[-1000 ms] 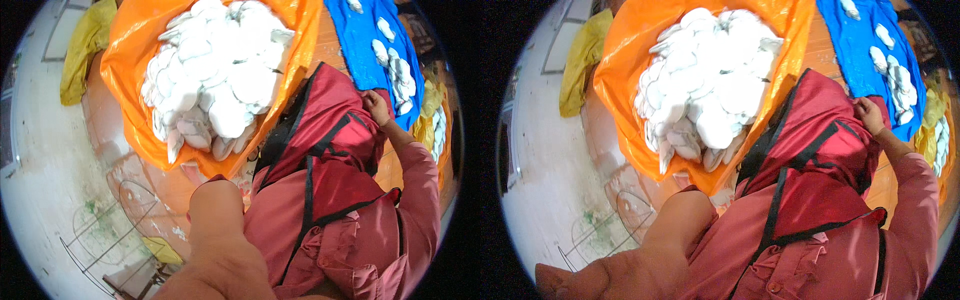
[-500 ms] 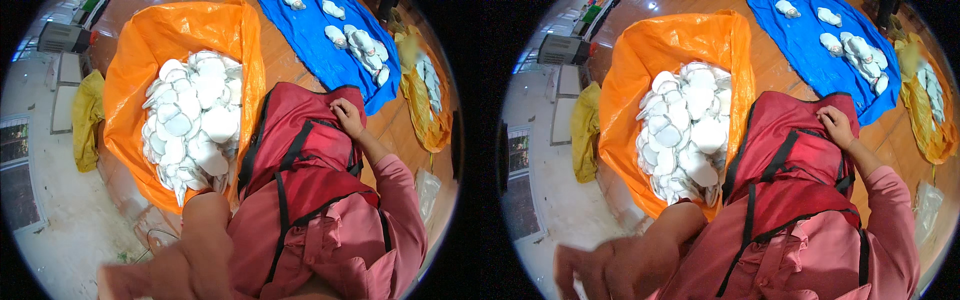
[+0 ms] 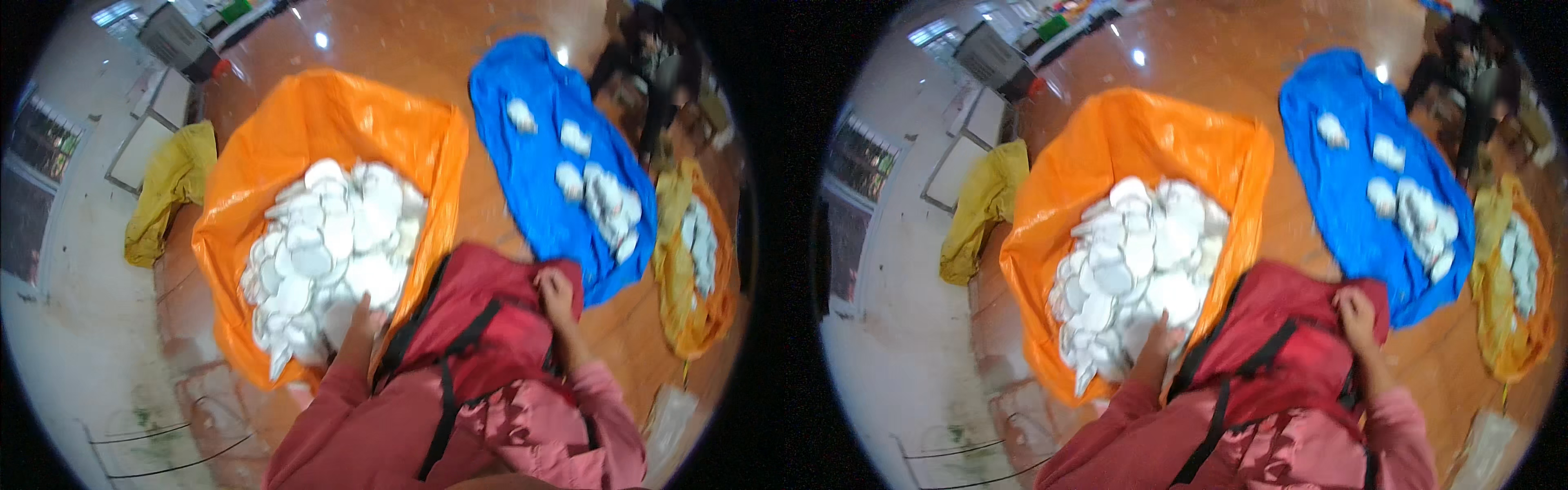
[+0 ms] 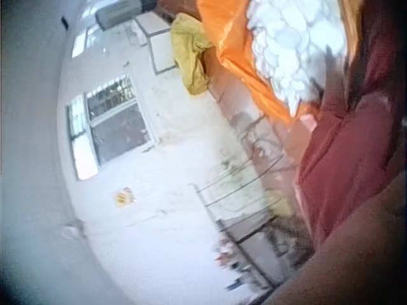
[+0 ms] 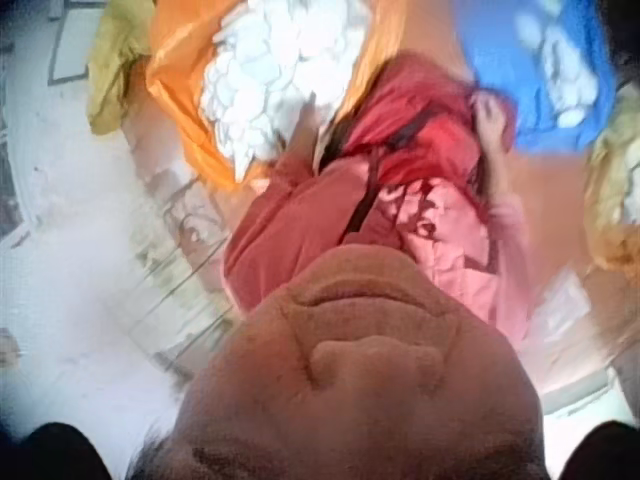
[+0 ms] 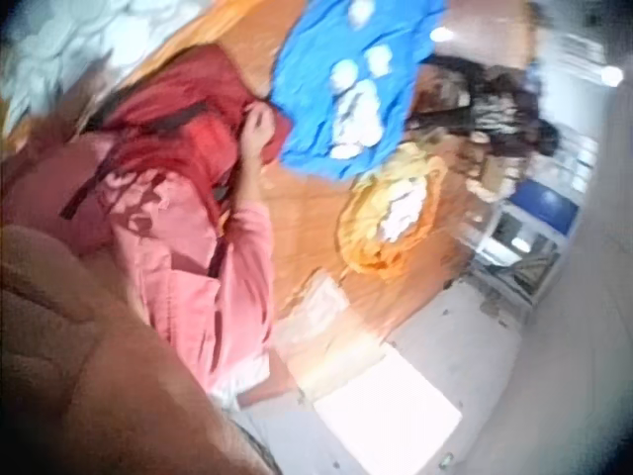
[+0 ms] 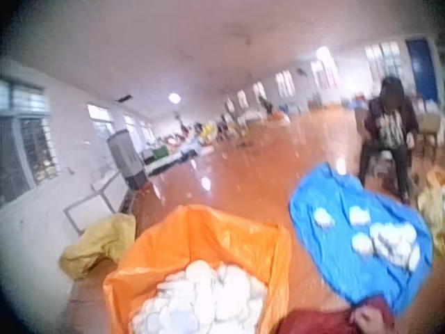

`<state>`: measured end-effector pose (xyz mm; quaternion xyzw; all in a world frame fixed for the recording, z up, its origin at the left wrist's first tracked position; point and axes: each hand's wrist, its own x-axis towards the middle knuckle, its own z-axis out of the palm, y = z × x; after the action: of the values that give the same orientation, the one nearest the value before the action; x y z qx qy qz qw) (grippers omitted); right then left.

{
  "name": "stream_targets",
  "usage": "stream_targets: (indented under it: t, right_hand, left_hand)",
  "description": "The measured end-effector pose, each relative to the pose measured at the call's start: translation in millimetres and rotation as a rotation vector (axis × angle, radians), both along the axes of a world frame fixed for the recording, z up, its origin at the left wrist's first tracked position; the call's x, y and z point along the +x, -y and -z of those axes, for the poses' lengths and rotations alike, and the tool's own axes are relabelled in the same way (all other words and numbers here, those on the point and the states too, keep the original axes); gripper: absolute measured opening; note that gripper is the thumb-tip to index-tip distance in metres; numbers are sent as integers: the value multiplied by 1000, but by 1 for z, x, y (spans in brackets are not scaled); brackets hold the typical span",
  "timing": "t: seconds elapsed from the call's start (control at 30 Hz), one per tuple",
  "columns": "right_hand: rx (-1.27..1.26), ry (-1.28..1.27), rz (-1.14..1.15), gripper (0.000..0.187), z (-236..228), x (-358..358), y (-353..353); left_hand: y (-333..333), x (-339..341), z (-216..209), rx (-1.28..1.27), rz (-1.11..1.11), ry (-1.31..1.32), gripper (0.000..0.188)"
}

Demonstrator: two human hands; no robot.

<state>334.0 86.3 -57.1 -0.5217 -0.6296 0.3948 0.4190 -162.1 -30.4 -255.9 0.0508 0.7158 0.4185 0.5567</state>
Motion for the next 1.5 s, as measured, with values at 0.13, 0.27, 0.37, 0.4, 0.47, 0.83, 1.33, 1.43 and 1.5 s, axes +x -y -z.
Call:
stream_targets:
  t: [0.13, 0.27, 0.37, 0.4, 0.47, 0.83, 1.33, 1.43, 1.5]
  right_hand:
    - [-146, -240, 79, 8, 28, 5, 3]
    - [-200, -369, 29, 10, 32, -3, -4]
    - [-206, -335, 50, 10, 28, -1, -2]
    - [-192, -326, 58, 10, 30, 2, -1]
    - [-183, -327, 71, 10, 32, 5, 2]
    - [-140, -314, 73, 9, 26, 3, 4]
    - [-396, -389, -138, 19, -35, -45, -32]
    - [-540, -612, -314, 44, -62, -93, -24]
    - [-572, -632, -377, 56, -76, -123, -19]
  left_hand:
    - [-43, 34, -10, -170, -662, 335, 65]
    - [-49, 34, -24, -121, -686, 303, 74]
    - [-59, 23, -28, -222, -647, 320, 70]
    - [-63, 22, -34, -286, -639, 319, 66]
    - [-68, 14, -37, -172, -719, 447, 55]
    - [-51, 7, -146, 163, -947, 713, 39]
    - [-73, 78, -264, 846, -472, 239, 44]
    - [-77, 118, -282, 921, -363, 282, 48]
    - [-78, 143, -290, 927, -275, 304, 45]
